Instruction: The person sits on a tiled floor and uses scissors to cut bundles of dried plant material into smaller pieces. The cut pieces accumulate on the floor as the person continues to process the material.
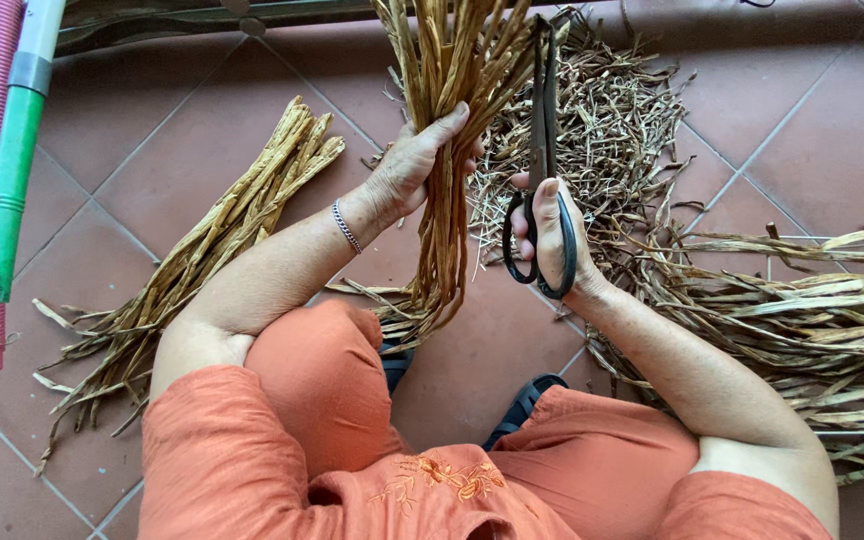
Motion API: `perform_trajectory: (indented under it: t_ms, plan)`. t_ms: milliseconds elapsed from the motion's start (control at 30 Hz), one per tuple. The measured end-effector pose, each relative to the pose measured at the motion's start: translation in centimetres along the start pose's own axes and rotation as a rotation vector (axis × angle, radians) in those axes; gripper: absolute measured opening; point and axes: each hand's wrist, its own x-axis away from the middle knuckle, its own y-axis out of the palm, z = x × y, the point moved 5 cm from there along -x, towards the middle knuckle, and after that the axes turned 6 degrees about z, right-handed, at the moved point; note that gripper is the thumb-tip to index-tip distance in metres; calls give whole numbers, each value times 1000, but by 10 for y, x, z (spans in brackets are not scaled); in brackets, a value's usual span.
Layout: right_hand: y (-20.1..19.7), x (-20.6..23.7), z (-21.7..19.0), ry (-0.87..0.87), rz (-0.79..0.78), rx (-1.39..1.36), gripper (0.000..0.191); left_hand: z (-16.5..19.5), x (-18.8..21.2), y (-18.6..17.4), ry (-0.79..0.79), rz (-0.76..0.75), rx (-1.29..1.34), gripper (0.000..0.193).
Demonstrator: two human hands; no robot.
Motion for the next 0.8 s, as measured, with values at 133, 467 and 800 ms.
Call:
perform_trajectory:
  t_ms: [133, 467, 800]
  plan:
    - [2, 1, -2, 9, -41, -19, 76, -2, 0, -3, -24, 1, -2, 29]
    - [-6, -12, -10, -61, -15, 184, 72, 3, 3, -3, -64, -42, -54, 26]
    - [-4, -1, -12, -81, 26, 85, 76, -6, 1, -3, -109, -27, -12, 24]
